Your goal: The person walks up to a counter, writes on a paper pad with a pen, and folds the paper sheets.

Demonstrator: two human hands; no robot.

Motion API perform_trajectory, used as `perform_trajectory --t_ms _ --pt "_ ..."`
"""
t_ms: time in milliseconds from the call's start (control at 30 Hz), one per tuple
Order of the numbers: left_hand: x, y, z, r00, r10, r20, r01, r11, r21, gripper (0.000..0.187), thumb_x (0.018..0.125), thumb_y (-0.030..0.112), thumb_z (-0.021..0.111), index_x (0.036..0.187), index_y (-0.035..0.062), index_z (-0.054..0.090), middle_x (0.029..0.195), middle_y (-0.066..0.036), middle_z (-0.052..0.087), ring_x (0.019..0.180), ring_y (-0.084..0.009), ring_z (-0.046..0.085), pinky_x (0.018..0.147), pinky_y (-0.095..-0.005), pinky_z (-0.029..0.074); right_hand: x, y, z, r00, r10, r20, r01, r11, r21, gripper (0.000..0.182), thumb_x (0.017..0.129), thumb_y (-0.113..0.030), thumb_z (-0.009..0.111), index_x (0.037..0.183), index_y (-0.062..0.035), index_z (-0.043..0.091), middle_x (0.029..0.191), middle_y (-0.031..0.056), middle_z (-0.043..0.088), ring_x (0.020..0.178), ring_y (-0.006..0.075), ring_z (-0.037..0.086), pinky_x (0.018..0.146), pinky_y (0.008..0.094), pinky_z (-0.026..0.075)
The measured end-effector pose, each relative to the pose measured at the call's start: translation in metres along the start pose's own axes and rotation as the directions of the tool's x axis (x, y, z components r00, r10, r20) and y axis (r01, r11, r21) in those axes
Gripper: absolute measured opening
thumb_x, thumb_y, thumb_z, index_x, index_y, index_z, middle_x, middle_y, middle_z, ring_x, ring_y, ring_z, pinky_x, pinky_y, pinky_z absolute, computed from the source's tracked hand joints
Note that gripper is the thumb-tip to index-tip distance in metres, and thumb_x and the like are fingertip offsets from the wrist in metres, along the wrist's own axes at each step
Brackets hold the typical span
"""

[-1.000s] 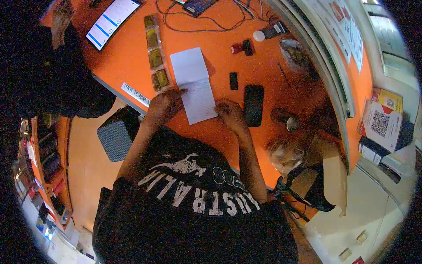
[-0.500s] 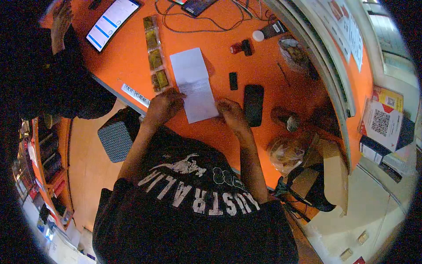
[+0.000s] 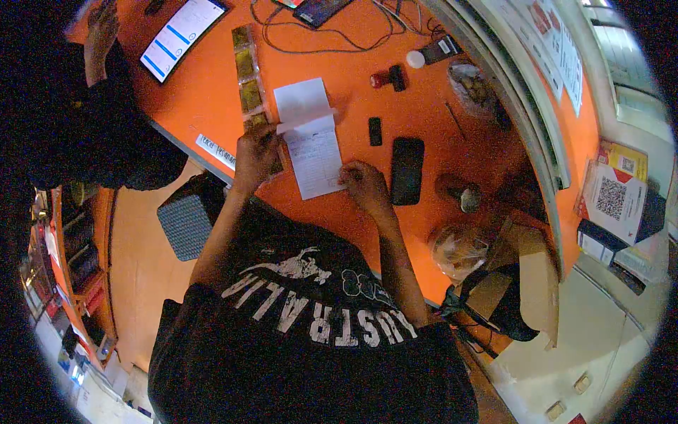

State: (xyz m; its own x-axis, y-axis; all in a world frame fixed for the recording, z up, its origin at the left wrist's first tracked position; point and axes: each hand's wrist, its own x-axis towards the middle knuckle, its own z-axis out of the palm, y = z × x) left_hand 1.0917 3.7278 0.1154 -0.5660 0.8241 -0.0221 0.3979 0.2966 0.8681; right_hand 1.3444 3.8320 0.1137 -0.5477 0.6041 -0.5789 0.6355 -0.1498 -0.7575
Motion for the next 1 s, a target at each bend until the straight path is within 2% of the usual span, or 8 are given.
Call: perform_trajectory --t_ms 400,500,600,667,733,800,867,1000 --pt "0.005 -0.002 0.006 0.995 -0.103 0.014 0.103 0.992 -0.076 0.018 0.092 0.014 0.069 0.100 -0.0019 0.069 0.086 -0.017 0.069 0.074 -0.0277 0.069 0.067 -0.0379 0.053 0.005 0.004 -0.005 0.998 -0.053 0.012 0.054 0.996 -0.067 0.025 0.096 -0.023 0.064 0.103 0.0012 0.068 0.092 0.0113 0.074 0.077 0.0156 0.070 0.069 0.0300 0.055" --pt "0.005 -0.002 0.006 0.999 0.045 0.022 -0.039 0.974 -0.225 0.016 0.090 0.012 0.070 0.098 -0.0025 0.068 0.090 -0.015 0.066 0.077 -0.0246 0.069 0.068 -0.0368 0.053 0.003 -0.009 -0.007 0.999 -0.033 0.041 0.039 0.985 -0.167 0.028 0.096 -0.027 0.065 0.102 0.0004 0.069 0.091 0.0095 0.075 0.075 0.0158 0.069 0.069 0.0309 0.054" --pt "0.002 0.009 0.001 0.998 -0.017 0.061 0.030 0.972 -0.232 0.013 0.088 0.008 0.071 0.094 -0.0021 0.067 0.094 -0.014 0.065 0.081 -0.0217 0.069 0.069 -0.0346 0.054 0.007 0.008 -0.007 0.999 -0.039 0.024 0.042 0.992 -0.116 0.028 0.096 -0.028 0.065 0.101 -0.0007 0.069 0.090 0.0087 0.074 0.076 0.0149 0.069 0.069 0.0308 0.053" --pt "0.000 0.000 0.001 0.988 0.085 0.130 -0.054 0.972 -0.228 0.011 0.085 0.006 0.072 0.092 -0.0007 0.068 0.096 -0.013 0.066 0.086 -0.0229 0.068 0.072 -0.0355 0.055 0.016 0.027 -0.016 0.949 -0.237 -0.207 0.228 0.971 -0.066 0.029 0.097 -0.029 0.064 0.103 -0.0007 0.069 0.093 0.0088 0.073 0.080 0.0176 0.069 0.073 0.0341 0.054" --pt "-0.001 -0.001 -0.001 0.963 0.183 0.200 -0.135 0.964 -0.229 0.009 0.082 0.004 0.072 0.090 0.0008 0.068 0.097 -0.012 0.067 0.092 -0.0241 0.068 0.075 -0.0364 0.055 0.015 -0.004 -0.032 0.789 -0.352 -0.503 0.228 0.929 -0.292 0.018 0.093 -0.015 0.062 0.103 -0.0004 0.067 0.094 0.0128 0.072 0.088 0.0265 0.069 0.082 0.0356 0.054" --pt "-0.004 0.006 -0.007 0.847 0.448 0.285 -0.479 0.876 0.047 0.015 0.074 -0.002 0.071 0.087 0.0039 0.068 0.104 -0.010 0.068 0.101 -0.0291 0.066 0.081 -0.0406 0.056 0.016 -0.042 -0.067 0.795 -0.176 -0.581 -0.088 0.914 -0.397 0.027 0.091 -0.012 0.061 0.115 -0.0001 0.064 0.108 0.0182 0.069 0.102 0.0344 0.065 0.092 0.0394 0.051" --pt "-0.015 0.000 0.001 0.874 0.357 0.329 -0.390 0.920 0.036 0.021 0.070 0.000 0.070 0.088 0.0082 0.071 0.112 -0.007 0.067 0.110 -0.0306 0.061 0.087 -0.0427 0.056 0.057 0.018 -0.113 0.614 -0.579 -0.536 -0.064 0.641 -0.765 0.044 0.088 -0.009 0.060 0.130 0.0007 0.055 0.128 0.0229 0.060 0.120 0.0393 0.056 0.104 0.0419 0.044" --pt "-0.024 0.016 0.007 0.887 0.240 0.394 -0.385 0.857 0.344 0.028 0.072 0.005 0.067 0.099 0.0125 0.073 0.117 -0.001 0.065 0.117 -0.0242 0.056 0.089 -0.0398 0.056 0.065 -0.023 -0.148 0.737 -0.431 -0.521 -0.191 0.606 -0.772 0.059 0.086 -0.008 0.061 0.141 0.0017 0.044 0.141 0.0249 0.050 0.130 0.0399 0.048 0.111 0.0457 0.039"
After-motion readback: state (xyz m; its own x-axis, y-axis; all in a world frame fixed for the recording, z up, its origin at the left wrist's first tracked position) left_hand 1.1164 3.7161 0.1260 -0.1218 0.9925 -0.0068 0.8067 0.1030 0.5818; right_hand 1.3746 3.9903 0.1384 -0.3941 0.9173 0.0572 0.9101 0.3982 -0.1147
